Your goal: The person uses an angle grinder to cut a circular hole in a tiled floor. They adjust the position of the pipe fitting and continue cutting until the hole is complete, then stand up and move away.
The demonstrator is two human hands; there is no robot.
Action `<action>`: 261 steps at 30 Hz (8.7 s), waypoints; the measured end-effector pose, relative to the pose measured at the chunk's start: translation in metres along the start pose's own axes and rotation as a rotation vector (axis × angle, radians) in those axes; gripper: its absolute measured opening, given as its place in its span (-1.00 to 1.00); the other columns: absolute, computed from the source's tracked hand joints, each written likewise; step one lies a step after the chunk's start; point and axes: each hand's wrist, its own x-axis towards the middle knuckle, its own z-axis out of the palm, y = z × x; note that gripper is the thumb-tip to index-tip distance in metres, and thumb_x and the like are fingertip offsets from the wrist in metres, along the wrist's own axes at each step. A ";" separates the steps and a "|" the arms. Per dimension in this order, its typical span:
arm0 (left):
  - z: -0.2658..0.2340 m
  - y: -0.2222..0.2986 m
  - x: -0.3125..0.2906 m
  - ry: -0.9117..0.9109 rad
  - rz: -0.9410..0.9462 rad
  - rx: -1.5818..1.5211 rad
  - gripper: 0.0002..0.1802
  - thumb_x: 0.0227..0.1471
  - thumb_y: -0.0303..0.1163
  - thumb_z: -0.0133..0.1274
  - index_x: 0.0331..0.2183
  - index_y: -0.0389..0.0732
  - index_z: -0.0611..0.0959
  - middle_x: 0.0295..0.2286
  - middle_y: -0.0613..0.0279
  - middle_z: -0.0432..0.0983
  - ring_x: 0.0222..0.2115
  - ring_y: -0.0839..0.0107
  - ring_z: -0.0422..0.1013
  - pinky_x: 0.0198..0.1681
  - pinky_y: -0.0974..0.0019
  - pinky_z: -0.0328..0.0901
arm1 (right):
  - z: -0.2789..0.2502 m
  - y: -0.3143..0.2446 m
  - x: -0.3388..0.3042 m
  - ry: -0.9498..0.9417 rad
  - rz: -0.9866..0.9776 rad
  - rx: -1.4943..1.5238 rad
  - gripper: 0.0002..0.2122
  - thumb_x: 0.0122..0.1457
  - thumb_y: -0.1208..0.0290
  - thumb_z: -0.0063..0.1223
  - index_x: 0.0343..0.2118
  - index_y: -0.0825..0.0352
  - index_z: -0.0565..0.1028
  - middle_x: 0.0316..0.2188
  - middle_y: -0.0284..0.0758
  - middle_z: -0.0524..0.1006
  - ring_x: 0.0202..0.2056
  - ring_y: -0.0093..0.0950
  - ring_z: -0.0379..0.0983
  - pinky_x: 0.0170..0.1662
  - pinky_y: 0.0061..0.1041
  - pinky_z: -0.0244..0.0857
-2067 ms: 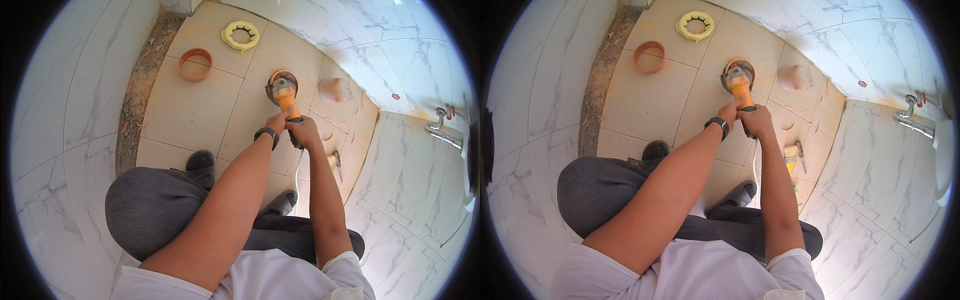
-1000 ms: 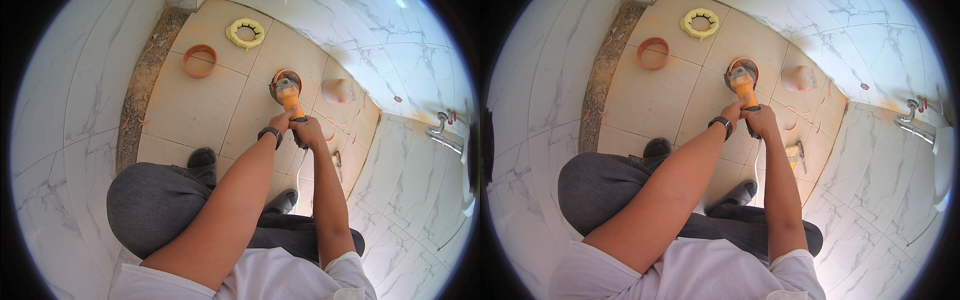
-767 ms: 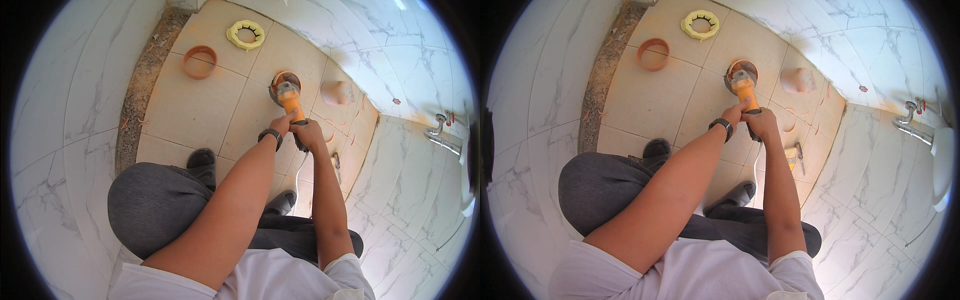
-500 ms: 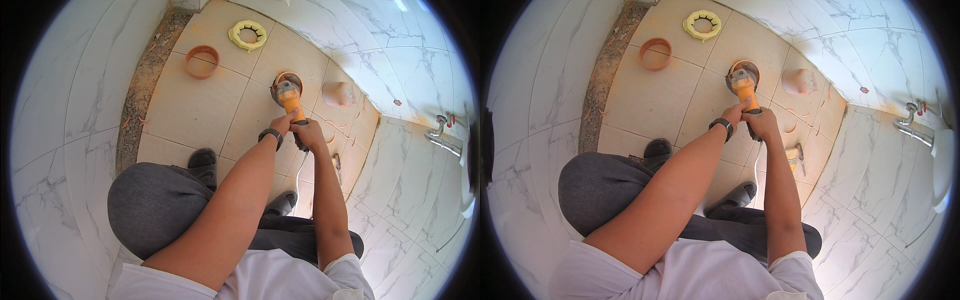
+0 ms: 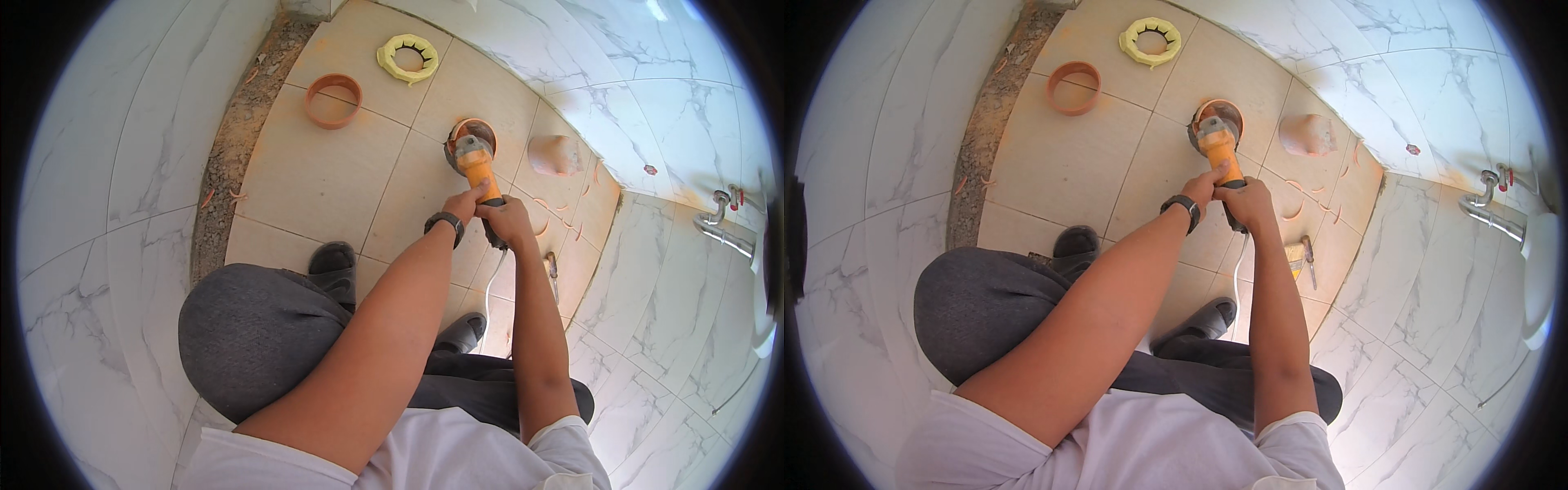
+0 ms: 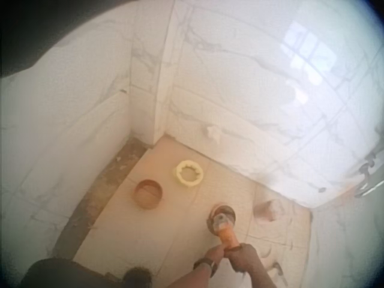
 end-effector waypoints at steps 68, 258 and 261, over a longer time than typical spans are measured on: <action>0.013 0.012 -0.011 -0.015 0.024 0.068 -0.17 0.08 0.19 0.15 0.00 -0.45 0.57 -0.08 -0.01 0.55 0.02 0.36 0.40 0.19 0.29 0.12 | -0.007 -0.001 -0.004 0.070 -0.047 -0.103 -0.47 -0.20 0.02 0.36 -0.37 0.48 0.57 -0.50 -0.10 0.62 -0.45 -0.28 0.59 -0.33 -0.35 0.42; -0.012 0.018 0.028 0.051 0.119 0.155 -0.46 0.18 0.01 0.09 0.01 -0.18 0.48 -0.22 0.19 0.56 -0.23 0.35 0.53 -0.13 0.26 0.43 | 0.003 0.019 -0.027 0.061 0.066 0.084 -0.61 -0.05 0.11 0.29 -0.23 0.30 0.63 -0.28 -0.18 0.66 -0.21 -0.26 0.64 -0.16 -0.34 0.52; -0.014 0.017 0.030 0.045 0.113 0.136 -0.46 0.17 0.02 0.11 0.01 -0.18 0.48 -0.24 0.19 0.57 -0.24 0.35 0.54 -0.14 0.27 0.44 | 0.003 0.019 -0.027 0.060 0.064 0.088 -0.62 -0.04 0.13 0.27 -0.23 0.31 0.62 -0.27 -0.17 0.66 -0.20 -0.26 0.64 -0.15 -0.34 0.52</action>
